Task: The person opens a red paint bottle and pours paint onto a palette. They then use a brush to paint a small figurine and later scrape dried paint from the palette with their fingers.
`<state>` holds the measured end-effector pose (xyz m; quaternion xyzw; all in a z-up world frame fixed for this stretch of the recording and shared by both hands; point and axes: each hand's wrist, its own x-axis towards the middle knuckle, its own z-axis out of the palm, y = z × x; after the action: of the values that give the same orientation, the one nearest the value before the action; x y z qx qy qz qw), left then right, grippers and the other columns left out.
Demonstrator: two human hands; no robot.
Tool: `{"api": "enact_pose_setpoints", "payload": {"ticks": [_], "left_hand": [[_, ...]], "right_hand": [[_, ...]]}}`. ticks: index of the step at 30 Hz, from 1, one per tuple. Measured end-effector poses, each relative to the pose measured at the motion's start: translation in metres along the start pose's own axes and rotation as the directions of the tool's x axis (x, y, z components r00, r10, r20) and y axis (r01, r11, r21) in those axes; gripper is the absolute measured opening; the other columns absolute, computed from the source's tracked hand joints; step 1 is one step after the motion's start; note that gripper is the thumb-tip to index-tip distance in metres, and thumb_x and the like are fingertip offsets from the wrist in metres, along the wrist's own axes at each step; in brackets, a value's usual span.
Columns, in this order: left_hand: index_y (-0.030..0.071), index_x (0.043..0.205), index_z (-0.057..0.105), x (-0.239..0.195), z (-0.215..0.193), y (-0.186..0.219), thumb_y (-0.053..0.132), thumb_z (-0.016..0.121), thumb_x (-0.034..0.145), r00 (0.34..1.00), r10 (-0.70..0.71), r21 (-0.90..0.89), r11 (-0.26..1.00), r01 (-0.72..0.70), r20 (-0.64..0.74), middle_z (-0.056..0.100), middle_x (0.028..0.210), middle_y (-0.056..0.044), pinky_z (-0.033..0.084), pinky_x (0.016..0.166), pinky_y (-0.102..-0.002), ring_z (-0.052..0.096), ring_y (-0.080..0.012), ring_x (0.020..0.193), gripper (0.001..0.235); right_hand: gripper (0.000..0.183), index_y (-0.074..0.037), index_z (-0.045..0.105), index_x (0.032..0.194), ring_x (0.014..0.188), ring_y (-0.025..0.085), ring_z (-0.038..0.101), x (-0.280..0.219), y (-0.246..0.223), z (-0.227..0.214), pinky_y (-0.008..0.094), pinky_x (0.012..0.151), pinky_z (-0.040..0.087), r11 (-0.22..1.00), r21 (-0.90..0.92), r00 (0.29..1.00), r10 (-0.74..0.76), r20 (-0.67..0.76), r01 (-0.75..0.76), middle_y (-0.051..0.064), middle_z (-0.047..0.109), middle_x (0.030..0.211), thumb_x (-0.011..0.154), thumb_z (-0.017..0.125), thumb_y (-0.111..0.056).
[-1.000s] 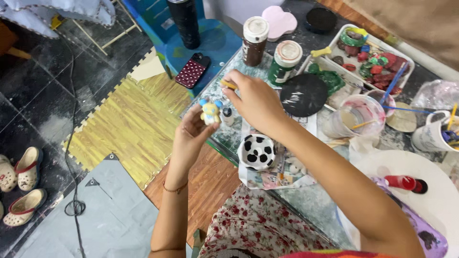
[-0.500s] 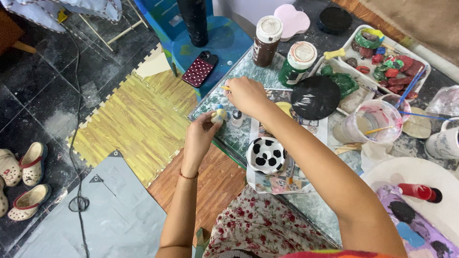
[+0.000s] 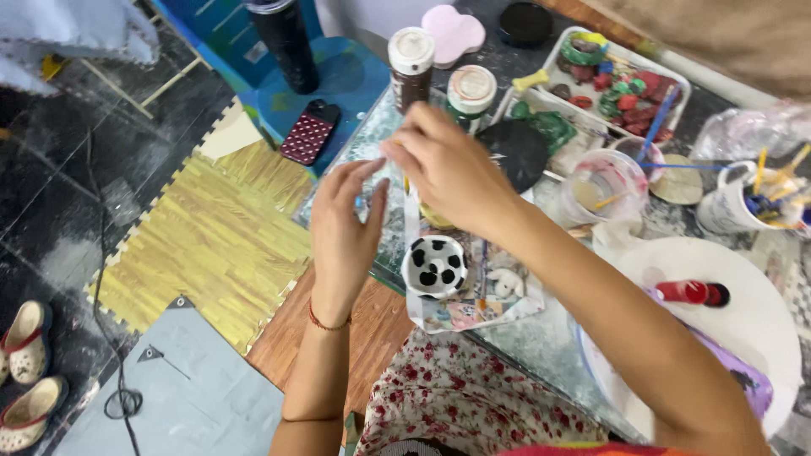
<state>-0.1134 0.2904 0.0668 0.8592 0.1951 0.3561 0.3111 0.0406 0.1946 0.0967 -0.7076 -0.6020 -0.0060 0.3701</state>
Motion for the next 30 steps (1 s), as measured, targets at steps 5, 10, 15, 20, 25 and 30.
{"api": "enact_pose_setpoints", "payload": {"ticks": [5, 10, 15, 20, 25, 30], "left_hand": [[0.01, 0.124, 0.071, -0.02, 0.018, 0.056, 0.01, 0.074, 0.094, 0.966, 0.133, -0.307, 0.95, -0.061, 0.221, 0.07, 0.122, -0.011, 0.053, 0.099, -0.039, 0.067, -0.0286, 0.115, 0.03], [0.011, 0.126, 0.071, -0.055, 0.064, 0.106, 0.01, 0.074, 0.095, 0.821, 0.293, -0.605, 0.792, 0.079, 0.49, 0.071, 0.119, -0.008, 0.055, 0.1, -0.038, 0.068, -0.0252, 0.112, 0.031], [0.01, 0.141, 0.057, -0.088, 0.127, 0.153, 0.012, 0.076, 0.093, 0.721, 0.477, -0.682, 0.731, -0.008, 0.502, 0.058, 0.135, -0.014, 0.049, 0.112, -0.042, 0.056, -0.031, 0.131, 0.052], [0.005, 0.146, 0.048, -0.091, 0.191, 0.176, 0.012, 0.076, 0.09, 0.772, 0.455, -0.584, 0.801, -0.136, 0.444, 0.051, 0.145, -0.02, 0.045, 0.115, -0.046, 0.049, -0.0377, 0.136, 0.063], [0.003, 0.135, 0.055, -0.088, 0.231, 0.18, 0.012, 0.08, 0.085, 0.755, 0.458, -0.507, 0.84, -0.195, 0.469, 0.06, 0.132, -0.017, 0.048, 0.108, -0.044, 0.056, -0.0379, 0.128, 0.056], [0.011, 0.119, 0.069, -0.089, 0.241, 0.179, 0.006, 0.08, 0.082, 0.709, 0.369, -0.547, 0.837, 0.028, 0.601, 0.069, 0.121, -0.006, 0.059, 0.091, -0.035, 0.071, -0.0247, 0.102, 0.038]], "right_hand": [[0.02, 0.0, 0.066, 0.111, 0.08, 0.014, 0.063, -0.115, -0.037, -0.094, 0.031, 0.074, 0.053, 0.89, 0.185, 0.884, 0.445, -0.144, -0.417, 0.005, 0.068, 0.097, 0.109, 0.049, -0.01], [0.039, -0.002, 0.06, 0.103, 0.086, 0.017, 0.062, -0.248, -0.061, -0.148, 0.031, 0.08, 0.053, 0.788, 0.355, 0.695, 0.613, -0.375, -0.504, 0.011, 0.063, 0.102, 0.119, 0.036, -0.029], [0.035, -0.008, 0.045, 0.109, 0.067, 0.013, 0.047, -0.36, -0.059, -0.165, 0.03, 0.061, 0.045, 0.725, 0.617, 0.422, 0.684, -0.594, -0.307, 0.008, 0.053, 0.084, 0.125, 0.028, -0.035], [0.016, -0.01, 0.034, 0.119, 0.06, 0.009, 0.039, -0.401, -0.045, -0.146, 0.024, 0.047, 0.031, 0.594, 0.527, 0.211, 0.761, -0.614, -0.608, 0.006, 0.052, 0.086, 0.114, 0.04, -0.024], [0.019, -0.002, 0.052, 0.122, 0.073, 0.006, 0.052, -0.397, -0.048, -0.126, 0.02, 0.059, 0.043, 0.632, 0.443, 0.285, 0.726, -0.625, -0.636, 0.006, 0.061, 0.1, 0.106, 0.061, 0.0], [0.022, 0.005, 0.075, 0.113, 0.068, 0.009, 0.047, -0.398, -0.052, -0.12, 0.022, 0.061, 0.033, 0.475, 0.326, 0.09, 0.664, -0.742, -0.817, 0.011, 0.069, 0.091, 0.091, 0.077, 0.009]]}}
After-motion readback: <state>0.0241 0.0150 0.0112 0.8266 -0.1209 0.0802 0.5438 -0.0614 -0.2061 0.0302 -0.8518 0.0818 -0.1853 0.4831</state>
